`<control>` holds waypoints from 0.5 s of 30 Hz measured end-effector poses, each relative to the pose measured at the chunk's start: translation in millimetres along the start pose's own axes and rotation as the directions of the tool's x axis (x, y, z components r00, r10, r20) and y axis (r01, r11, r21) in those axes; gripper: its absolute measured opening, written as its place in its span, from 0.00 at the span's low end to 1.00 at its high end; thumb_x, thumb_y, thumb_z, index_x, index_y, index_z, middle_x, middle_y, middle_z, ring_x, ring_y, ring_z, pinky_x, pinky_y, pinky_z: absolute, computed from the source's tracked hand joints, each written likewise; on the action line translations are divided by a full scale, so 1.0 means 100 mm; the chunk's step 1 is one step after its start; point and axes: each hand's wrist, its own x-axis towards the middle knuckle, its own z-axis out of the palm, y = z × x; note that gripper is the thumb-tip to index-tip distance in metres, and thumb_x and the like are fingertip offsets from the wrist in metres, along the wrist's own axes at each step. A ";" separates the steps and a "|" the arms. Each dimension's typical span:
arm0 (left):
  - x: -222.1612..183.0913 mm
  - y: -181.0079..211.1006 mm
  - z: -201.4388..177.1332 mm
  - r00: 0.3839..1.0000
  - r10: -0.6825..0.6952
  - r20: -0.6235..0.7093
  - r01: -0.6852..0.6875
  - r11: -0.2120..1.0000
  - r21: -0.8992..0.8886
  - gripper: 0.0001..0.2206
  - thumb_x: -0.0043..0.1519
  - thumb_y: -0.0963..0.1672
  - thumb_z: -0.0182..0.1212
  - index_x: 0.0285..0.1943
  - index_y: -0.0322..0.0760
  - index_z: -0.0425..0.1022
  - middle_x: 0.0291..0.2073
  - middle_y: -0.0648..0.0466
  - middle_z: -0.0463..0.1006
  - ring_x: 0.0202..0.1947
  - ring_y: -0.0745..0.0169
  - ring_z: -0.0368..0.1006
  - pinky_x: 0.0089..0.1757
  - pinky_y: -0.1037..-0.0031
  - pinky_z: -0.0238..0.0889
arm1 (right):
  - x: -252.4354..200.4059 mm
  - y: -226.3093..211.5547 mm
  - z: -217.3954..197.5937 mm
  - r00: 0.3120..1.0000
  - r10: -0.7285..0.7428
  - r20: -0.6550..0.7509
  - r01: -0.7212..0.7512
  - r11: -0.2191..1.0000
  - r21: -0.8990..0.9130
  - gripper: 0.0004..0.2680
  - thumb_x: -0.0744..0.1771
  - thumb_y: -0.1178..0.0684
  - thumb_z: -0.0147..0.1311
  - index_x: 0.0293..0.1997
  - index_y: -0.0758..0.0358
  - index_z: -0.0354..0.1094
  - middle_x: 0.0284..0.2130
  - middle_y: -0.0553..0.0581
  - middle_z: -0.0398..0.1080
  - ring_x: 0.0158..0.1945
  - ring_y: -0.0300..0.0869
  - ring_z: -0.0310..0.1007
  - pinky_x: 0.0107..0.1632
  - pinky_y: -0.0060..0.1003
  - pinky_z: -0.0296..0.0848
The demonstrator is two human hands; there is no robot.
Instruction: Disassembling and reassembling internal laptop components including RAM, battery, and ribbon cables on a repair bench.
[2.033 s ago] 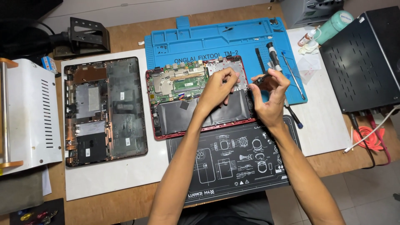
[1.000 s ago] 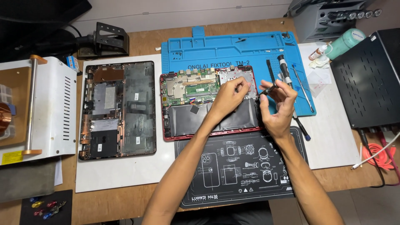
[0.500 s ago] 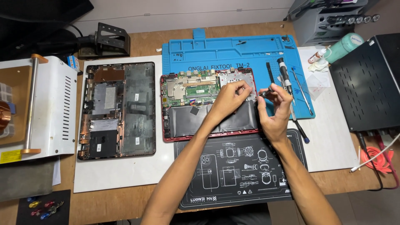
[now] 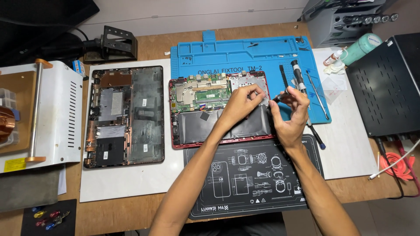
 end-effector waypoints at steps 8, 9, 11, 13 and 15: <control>0.03 -0.11 0.01 1.000 -0.006 0.008 0.006 1.000 0.015 0.03 0.60 0.39 0.59 0.38 0.33 0.78 0.16 0.49 0.72 0.06 0.62 0.68 0.10 0.79 0.57 | 0.00 -0.03 0.00 1.000 -0.001 0.008 0.001 0.999 0.039 0.18 0.68 0.67 0.58 0.63 0.73 0.54 0.47 0.69 0.70 0.47 0.56 0.77 0.50 0.48 0.78; 0.04 -0.13 0.01 1.000 -0.008 0.010 0.008 1.000 0.019 0.03 0.60 0.39 0.59 0.38 0.33 0.78 0.16 0.49 0.72 0.06 0.62 0.68 0.11 0.78 0.58 | 0.01 -0.02 0.00 1.000 -0.019 0.004 0.019 1.000 0.011 0.19 0.67 0.66 0.62 0.63 0.72 0.56 0.48 0.68 0.69 0.48 0.56 0.77 0.50 0.47 0.78; 0.04 -0.11 0.01 1.000 -0.008 0.008 0.008 1.000 0.018 0.03 0.60 0.39 0.59 0.38 0.33 0.78 0.16 0.49 0.72 0.06 0.62 0.68 0.11 0.78 0.58 | 0.01 -0.03 0.00 1.000 -0.014 0.012 0.014 1.000 0.019 0.18 0.68 0.67 0.59 0.63 0.73 0.55 0.47 0.69 0.70 0.48 0.56 0.77 0.50 0.48 0.78; 0.04 -0.11 0.01 1.000 -0.010 0.005 0.010 1.000 0.017 0.03 0.60 0.39 0.59 0.38 0.33 0.78 0.16 0.49 0.72 0.06 0.62 0.68 0.11 0.78 0.57 | 0.02 -0.06 0.01 1.000 -0.008 0.020 0.008 1.000 0.029 0.17 0.69 0.69 0.56 0.64 0.74 0.54 0.46 0.70 0.71 0.47 0.57 0.77 0.51 0.48 0.77; 0.05 -0.15 0.02 1.000 -0.007 0.004 0.007 1.000 0.021 0.03 0.60 0.39 0.59 0.38 0.33 0.78 0.16 0.49 0.72 0.06 0.62 0.68 0.11 0.79 0.58 | 0.04 -0.13 0.02 0.999 0.018 0.029 -0.020 0.998 0.061 0.17 0.70 0.69 0.51 0.65 0.73 0.52 0.47 0.70 0.72 0.49 0.57 0.77 0.52 0.50 0.77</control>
